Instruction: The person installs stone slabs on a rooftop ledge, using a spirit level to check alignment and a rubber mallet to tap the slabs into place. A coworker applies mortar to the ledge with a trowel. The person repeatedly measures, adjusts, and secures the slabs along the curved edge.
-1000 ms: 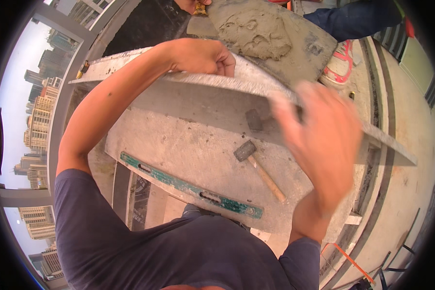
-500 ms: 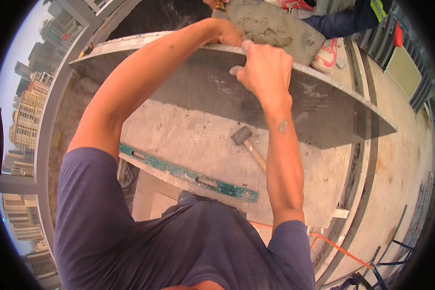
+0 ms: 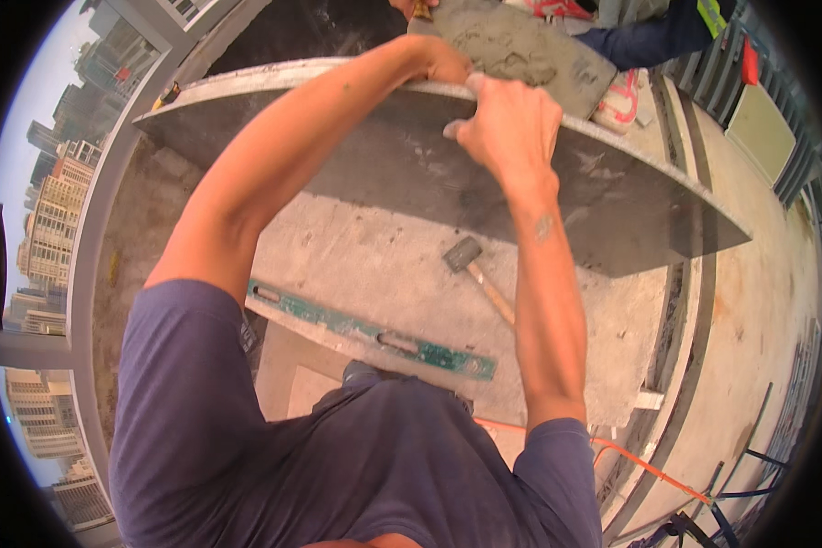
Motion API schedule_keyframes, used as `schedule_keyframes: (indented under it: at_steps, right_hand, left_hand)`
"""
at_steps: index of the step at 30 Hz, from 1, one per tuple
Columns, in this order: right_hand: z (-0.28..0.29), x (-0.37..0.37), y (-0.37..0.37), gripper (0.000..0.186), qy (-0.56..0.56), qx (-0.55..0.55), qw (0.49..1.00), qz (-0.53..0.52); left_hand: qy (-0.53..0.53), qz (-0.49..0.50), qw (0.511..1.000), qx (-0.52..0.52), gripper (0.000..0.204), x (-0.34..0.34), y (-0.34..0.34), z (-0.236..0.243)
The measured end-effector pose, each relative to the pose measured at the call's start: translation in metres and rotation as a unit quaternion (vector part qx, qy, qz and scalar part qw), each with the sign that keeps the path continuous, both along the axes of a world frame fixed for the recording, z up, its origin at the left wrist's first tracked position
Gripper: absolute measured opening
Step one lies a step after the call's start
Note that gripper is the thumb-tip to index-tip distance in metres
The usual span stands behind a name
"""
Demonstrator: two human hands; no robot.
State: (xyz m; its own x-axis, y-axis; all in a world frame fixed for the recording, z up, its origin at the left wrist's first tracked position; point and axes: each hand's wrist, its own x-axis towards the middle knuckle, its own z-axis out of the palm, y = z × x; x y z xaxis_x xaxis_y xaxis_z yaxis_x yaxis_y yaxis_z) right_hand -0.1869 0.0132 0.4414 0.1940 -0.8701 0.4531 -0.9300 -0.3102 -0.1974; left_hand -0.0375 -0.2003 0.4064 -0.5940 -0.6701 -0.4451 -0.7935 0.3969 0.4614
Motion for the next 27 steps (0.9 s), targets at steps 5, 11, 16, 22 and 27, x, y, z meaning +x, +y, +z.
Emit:
schedule_keyframes:
  at_steps: [5,11,16,22,27]
  right_hand:
    - [-0.006,0.0,0.002,0.065,0.002,0.002,1.0,-0.019]
    - [-0.004,0.002,0.002,0.066,0.002,0.035,0.999,-0.036]
    - [-0.006,-0.002,-0.001,0.063,0.054,0.009,0.998,-0.032]
    - [-0.01,-0.004,-0.004,0.062,0.098,-0.017,0.995,-0.008]
    - [-0.006,0.002,-0.003,0.062,0.098,-0.013,0.995,-0.012]
  left_hand:
    - [0.004,0.003,1.0,0.01,0.034,-0.005,0.004,-0.004]
    - [0.002,0.01,1.0,-0.001,0.037,-0.009,0.007,-0.007]
    - [0.03,0.045,0.998,0.012,0.031,-0.013,0.05,0.022]
    - [0.412,0.219,0.778,-0.42,0.037,0.076,0.139,0.045]
    - [0.235,0.657,0.601,-0.389,0.043,0.186,0.352,-0.194]
